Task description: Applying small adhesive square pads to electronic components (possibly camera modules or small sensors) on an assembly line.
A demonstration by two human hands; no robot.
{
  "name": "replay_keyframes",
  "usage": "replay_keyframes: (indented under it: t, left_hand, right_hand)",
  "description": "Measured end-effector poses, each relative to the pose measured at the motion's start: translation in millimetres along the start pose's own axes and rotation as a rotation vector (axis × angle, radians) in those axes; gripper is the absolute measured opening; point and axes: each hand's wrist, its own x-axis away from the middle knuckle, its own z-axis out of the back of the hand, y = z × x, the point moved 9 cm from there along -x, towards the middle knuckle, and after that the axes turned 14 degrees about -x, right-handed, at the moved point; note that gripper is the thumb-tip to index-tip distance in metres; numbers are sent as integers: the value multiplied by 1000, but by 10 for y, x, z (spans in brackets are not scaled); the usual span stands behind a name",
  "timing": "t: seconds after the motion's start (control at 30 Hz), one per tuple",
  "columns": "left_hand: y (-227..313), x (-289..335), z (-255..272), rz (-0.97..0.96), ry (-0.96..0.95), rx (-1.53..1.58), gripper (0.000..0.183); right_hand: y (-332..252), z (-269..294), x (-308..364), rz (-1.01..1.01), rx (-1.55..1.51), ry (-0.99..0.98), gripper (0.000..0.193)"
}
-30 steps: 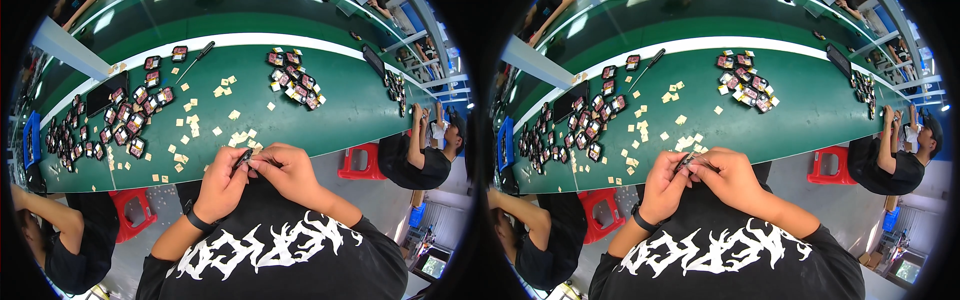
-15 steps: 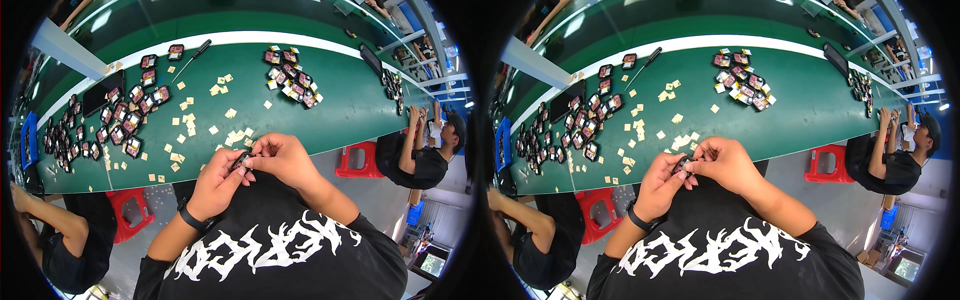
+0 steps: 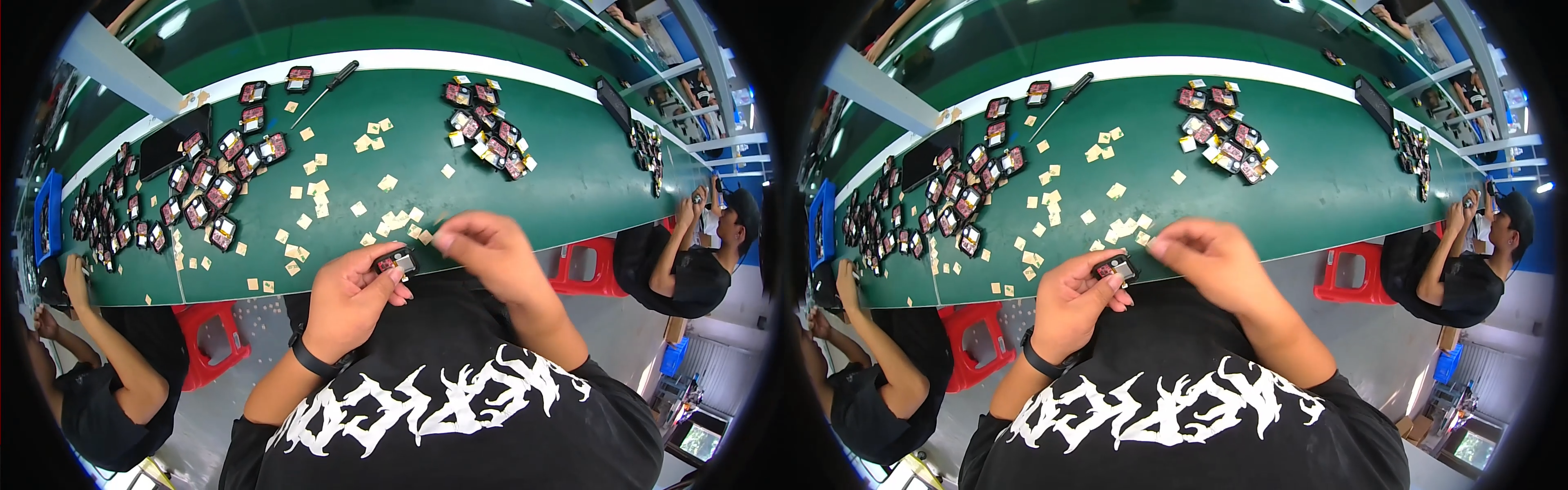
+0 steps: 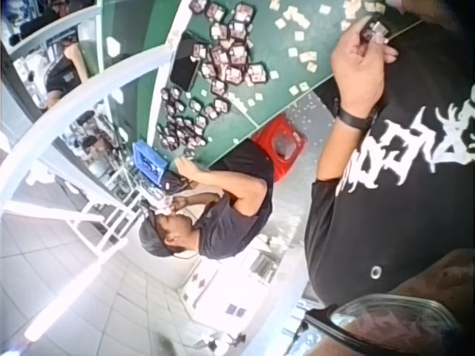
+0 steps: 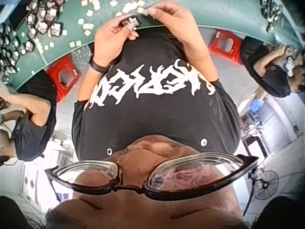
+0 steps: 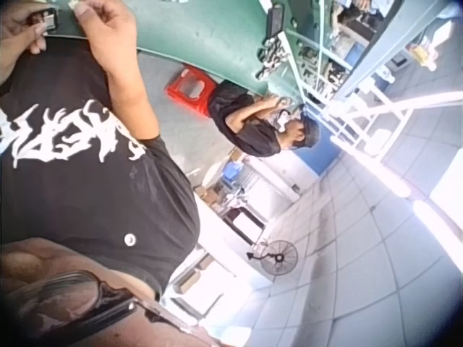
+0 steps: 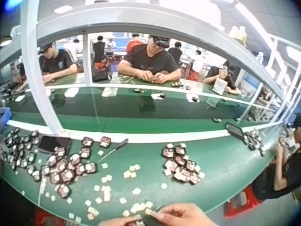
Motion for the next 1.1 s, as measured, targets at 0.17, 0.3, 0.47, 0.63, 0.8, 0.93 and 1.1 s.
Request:
replay_keyframes:
  t: [0.17, 0.3, 0.47, 0.63, 0.8, 0.93, 1.1]
  left_hand:
    - [182, 118, 65, -70, 4, -20, 41]
    - [413, 245, 102, -108, 4, -31, 44]
    - [684, 345, 122, -247, -52, -171, 50]
    - [784, 392, 184, -303, -17, -259, 48]
    - [657, 284, 751, -247, 382, -322, 31]
    - [650, 534, 1863, -369, 898, -398, 31]
    - [612, 1001, 3025, -217, 1319, -606, 33]
  right_hand:
    - [-565, 916, 116, 561, 554, 572, 21]
    - [-737, 993, 51, 637, 899, 638, 33]
    - [-614, 957, -106, 658, 942, 515, 38]
    - [-502, 784, -107, 692, 910, 439, 33]
    - [-363, 595, 7, 632, 817, 334, 32]
    - [-413, 374, 89, 654, 1012, 243, 32]
    - [-375, 324, 94, 824, 1152, 174, 33]
